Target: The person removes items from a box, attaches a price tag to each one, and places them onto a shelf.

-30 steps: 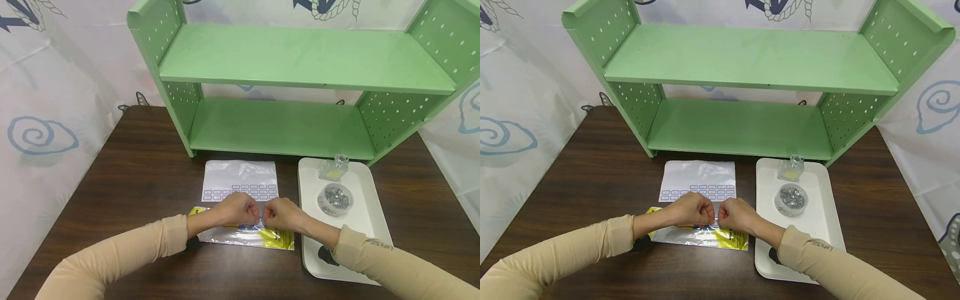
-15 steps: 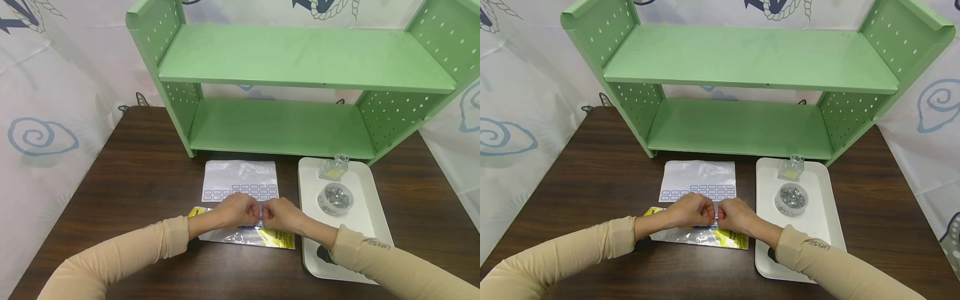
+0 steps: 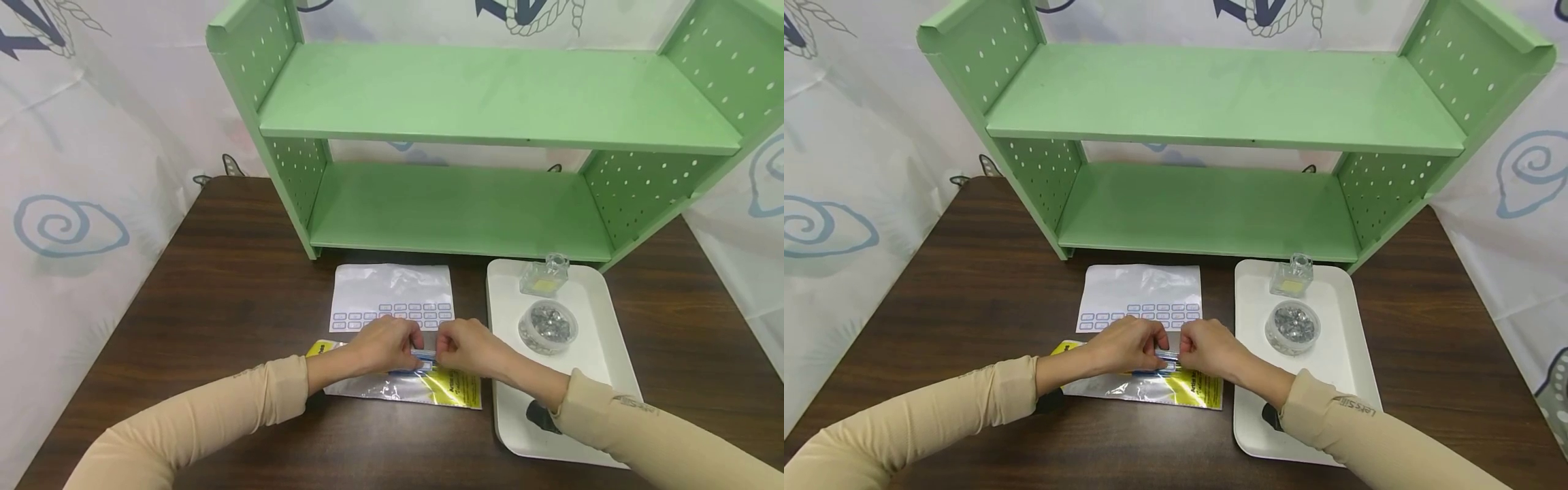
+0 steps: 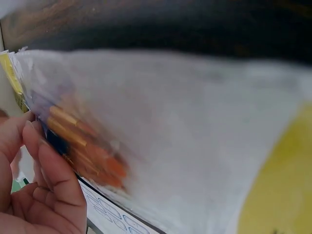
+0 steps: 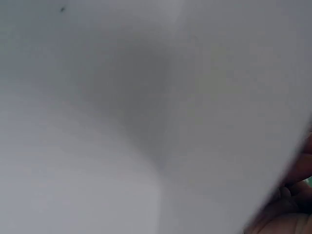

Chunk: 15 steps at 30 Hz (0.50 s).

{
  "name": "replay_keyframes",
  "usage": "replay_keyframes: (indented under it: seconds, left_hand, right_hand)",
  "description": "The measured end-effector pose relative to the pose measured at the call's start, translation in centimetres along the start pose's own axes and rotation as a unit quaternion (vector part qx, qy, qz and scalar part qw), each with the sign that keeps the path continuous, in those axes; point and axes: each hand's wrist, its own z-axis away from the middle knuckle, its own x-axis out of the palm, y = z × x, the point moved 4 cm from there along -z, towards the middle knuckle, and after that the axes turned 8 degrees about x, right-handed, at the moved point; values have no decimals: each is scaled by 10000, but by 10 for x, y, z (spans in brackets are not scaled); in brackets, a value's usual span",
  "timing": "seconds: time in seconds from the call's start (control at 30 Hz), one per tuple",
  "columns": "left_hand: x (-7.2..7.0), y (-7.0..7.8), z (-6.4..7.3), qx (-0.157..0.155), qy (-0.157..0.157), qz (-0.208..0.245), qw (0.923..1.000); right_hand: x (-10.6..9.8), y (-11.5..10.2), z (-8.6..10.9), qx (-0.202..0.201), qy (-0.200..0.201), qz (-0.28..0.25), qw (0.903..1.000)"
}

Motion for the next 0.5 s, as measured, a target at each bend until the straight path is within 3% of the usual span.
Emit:
replay_keyframes:
  seconds: [0.17, 0.3, 0.5]
  left_hand:
    - [0, -1, -1, -5, -56, -65, 10000]
    - [0, -2, -1, 19, -56, -146, 9999]
    - [0, -2, 0, 120, 61, -332, 9994]
  right_hand:
    - [-30, -3, 13, -232, 308, -300, 9988]
    - [-64, -2, 28, -83, 596, -807, 9949]
    - [-115, 13, 58, 285, 1480, -1475, 9775]
